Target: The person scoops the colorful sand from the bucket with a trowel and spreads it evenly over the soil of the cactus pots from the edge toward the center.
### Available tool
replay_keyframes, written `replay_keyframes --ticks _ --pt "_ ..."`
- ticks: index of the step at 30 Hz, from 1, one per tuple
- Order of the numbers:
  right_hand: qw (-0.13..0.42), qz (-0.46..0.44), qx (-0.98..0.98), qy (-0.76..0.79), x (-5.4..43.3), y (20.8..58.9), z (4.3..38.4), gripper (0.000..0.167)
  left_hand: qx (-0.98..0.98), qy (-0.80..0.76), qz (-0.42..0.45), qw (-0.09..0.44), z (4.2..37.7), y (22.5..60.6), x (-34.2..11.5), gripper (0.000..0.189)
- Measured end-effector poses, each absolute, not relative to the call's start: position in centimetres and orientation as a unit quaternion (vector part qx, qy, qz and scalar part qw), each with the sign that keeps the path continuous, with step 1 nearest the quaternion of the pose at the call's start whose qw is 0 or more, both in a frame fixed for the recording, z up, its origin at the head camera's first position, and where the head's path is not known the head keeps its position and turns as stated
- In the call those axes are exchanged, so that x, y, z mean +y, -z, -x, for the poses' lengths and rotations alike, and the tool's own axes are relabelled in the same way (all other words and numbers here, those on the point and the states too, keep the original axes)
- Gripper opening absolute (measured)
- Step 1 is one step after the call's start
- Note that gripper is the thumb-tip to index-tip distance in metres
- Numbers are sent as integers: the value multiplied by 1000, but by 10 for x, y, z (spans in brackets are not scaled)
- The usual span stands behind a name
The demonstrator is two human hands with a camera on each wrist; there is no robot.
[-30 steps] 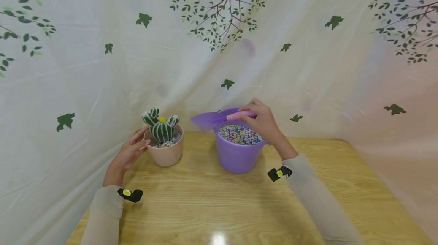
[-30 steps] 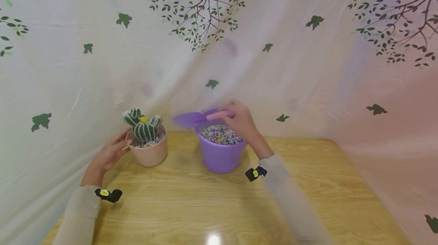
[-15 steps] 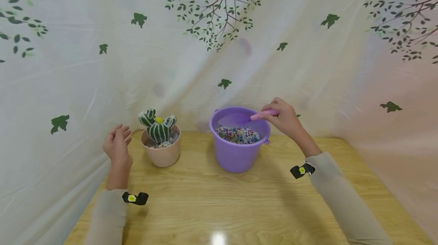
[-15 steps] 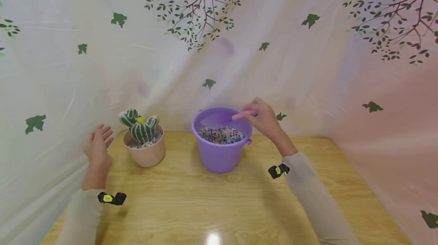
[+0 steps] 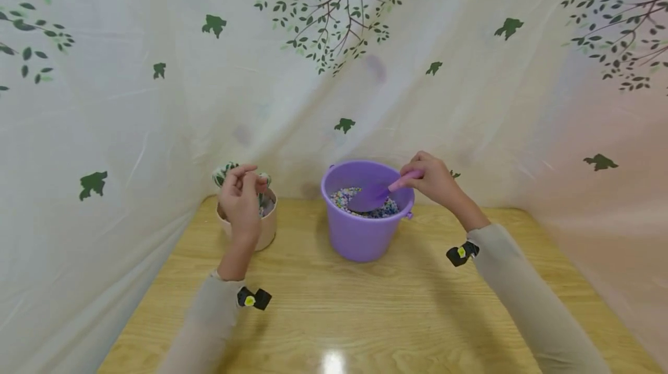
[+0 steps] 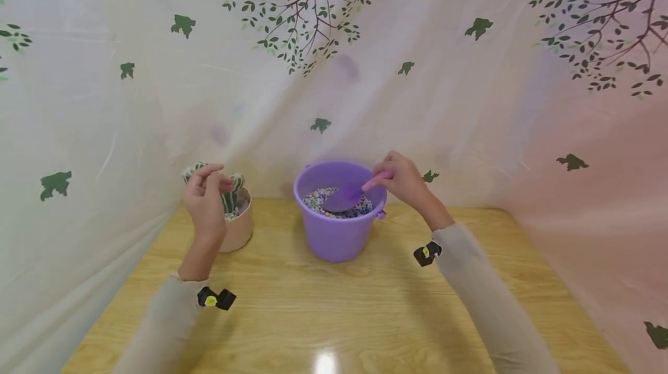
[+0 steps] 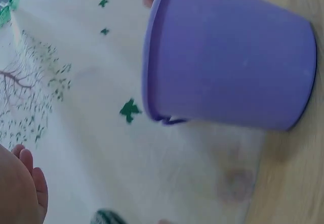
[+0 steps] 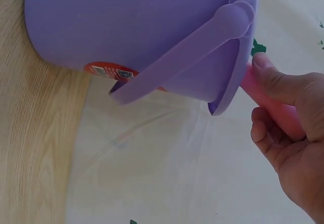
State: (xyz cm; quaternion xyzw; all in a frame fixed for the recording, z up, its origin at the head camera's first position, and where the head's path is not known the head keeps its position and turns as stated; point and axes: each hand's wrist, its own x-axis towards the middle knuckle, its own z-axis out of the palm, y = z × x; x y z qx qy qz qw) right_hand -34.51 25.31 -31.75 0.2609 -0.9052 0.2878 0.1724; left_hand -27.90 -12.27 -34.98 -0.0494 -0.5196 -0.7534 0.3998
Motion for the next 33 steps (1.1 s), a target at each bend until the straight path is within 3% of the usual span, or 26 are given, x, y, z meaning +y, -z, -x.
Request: replay_keyframes --ticks 12,22,25,33 --pt "87 -206 -874 -431 259 318 368 33 -693 705 31 151 304 376 -74 31" --pt "-4 -205 -869 -451 262 316 384 35 -670 736 95 -12 320 386 -69 52" --pt "10 -225 -871 -436 258 308 384 28 -652 752 98 -28 323 387 -69 53" --pt "117 -268 -890 -350 246 280 381 12 -641 761 95 -40 327 391 -68 53"
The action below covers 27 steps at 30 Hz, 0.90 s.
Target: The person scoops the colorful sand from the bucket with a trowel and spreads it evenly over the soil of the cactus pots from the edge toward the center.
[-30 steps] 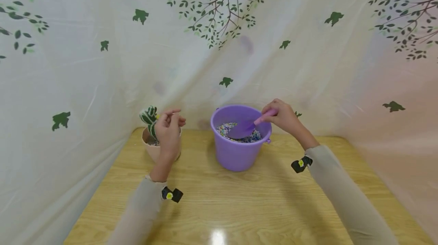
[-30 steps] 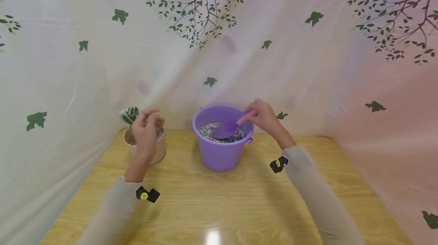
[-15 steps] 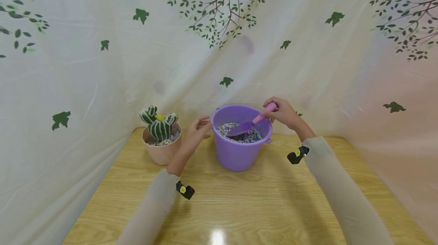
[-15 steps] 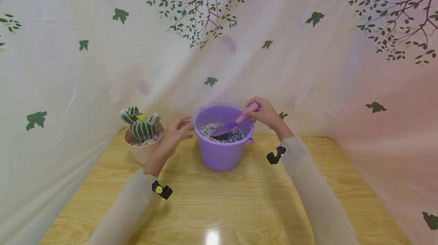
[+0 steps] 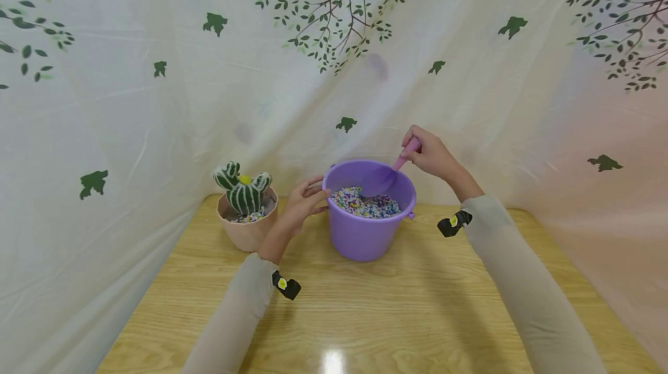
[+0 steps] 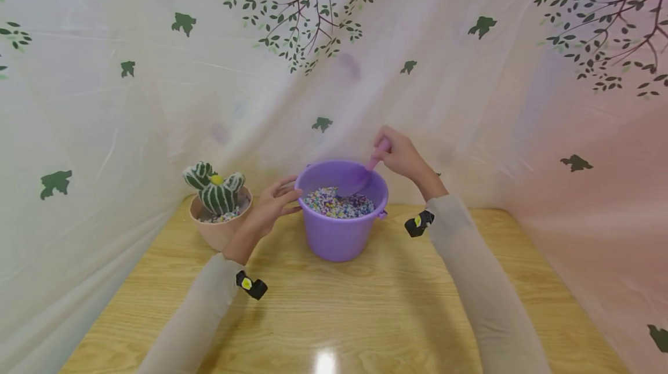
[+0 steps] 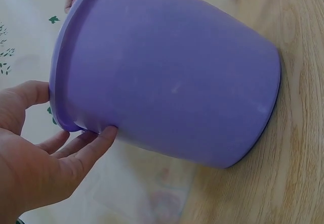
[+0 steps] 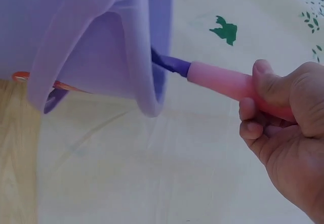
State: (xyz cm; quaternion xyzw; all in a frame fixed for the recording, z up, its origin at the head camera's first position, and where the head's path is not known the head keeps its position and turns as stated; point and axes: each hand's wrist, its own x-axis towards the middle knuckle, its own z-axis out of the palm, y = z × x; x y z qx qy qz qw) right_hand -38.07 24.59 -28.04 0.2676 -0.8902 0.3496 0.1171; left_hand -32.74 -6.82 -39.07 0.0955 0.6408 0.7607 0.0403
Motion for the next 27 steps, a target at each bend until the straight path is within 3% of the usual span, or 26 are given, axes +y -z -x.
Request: replay_keyframes --ticks 7,18,27 --pt "75 -298 -884 -352 236 286 385 10 642 -760 -96 38 328 390 -68 52" --pt "17 -226 -907 -355 226 297 391 18 641 -762 -88 40 325 388 -66 50" --pt "29 -274 -850 -450 230 313 390 9 641 -761 -95 46 328 390 -71 50"
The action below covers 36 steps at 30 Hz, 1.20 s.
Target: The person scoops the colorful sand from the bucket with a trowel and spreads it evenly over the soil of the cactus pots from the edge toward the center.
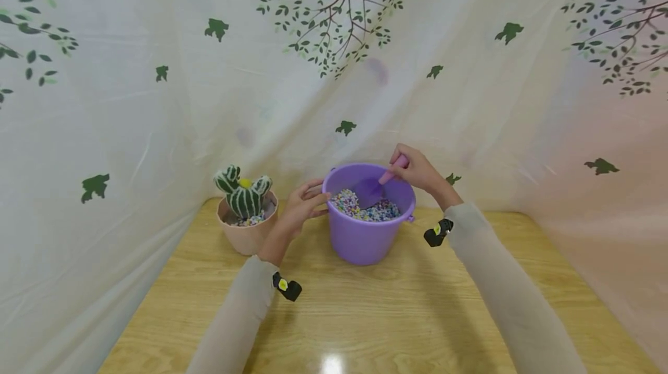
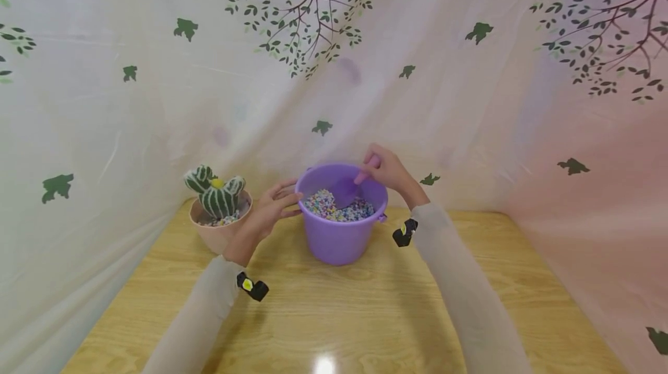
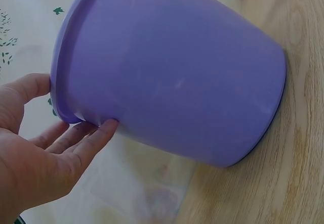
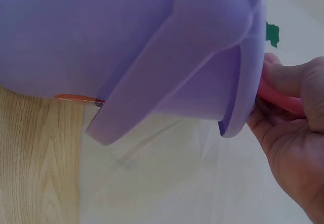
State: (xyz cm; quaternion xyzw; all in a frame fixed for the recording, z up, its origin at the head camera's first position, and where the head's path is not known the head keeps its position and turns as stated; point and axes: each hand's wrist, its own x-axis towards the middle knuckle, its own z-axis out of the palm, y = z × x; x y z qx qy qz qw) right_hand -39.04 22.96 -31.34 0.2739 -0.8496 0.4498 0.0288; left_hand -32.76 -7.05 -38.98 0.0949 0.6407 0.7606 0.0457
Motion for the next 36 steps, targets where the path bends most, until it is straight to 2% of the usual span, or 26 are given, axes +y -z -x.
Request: replay_keyframes --ticks 4,16,26,36 --pt "37 -284 -846 -450 227 317 390 9 636 -764 -98 46 330 392 -73 50" --pt "31 -193 -883 -427 230 318 384 17 622 -774 -106 53 332 397 -77 51" --pt "21 -239 -843 -482 235 331 384 13 625 -773 -103 50 329 399 -75 51" --pt "-4 -231 -835 -499 241 330 385 13 621 -775 -109 51 330 401 -75 51"
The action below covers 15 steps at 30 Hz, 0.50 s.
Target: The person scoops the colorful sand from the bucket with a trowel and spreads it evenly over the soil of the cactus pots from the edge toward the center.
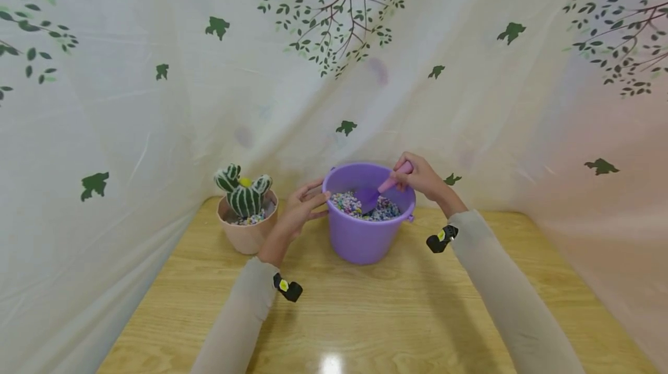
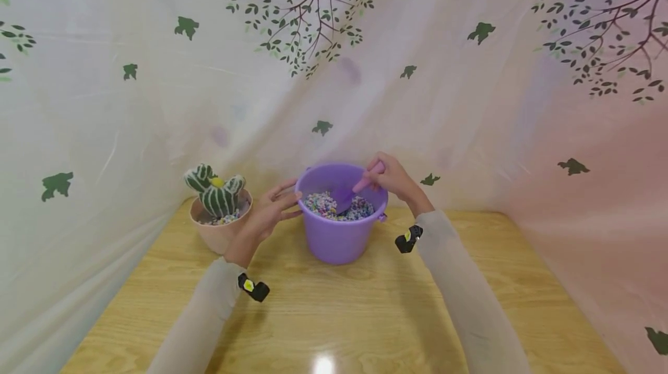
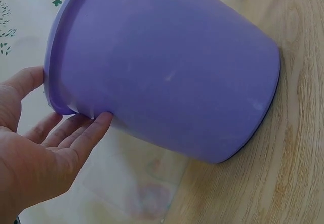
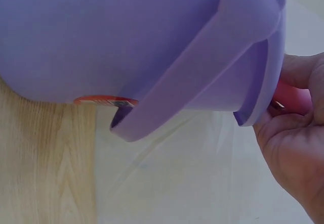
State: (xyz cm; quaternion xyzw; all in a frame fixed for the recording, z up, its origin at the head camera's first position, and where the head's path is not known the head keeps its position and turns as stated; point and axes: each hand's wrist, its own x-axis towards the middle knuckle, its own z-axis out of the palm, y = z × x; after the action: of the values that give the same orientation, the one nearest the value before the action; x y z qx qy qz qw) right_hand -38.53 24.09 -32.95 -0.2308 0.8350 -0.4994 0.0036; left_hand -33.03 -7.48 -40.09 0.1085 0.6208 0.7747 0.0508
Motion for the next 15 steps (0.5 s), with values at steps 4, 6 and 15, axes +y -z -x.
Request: replay_keyframes --ticks 4,6,15 --pt "26 224 849 478 239 326 388 17 620 -775 -110 49 330 400 -74 51" --pt "39 220 852 473 238 325 389 18 620 -776 -108 49 330 400 -74 51" --pt "60 204 843 493 239 327 390 17 622 -774 -105 49 330 400 -74 51"
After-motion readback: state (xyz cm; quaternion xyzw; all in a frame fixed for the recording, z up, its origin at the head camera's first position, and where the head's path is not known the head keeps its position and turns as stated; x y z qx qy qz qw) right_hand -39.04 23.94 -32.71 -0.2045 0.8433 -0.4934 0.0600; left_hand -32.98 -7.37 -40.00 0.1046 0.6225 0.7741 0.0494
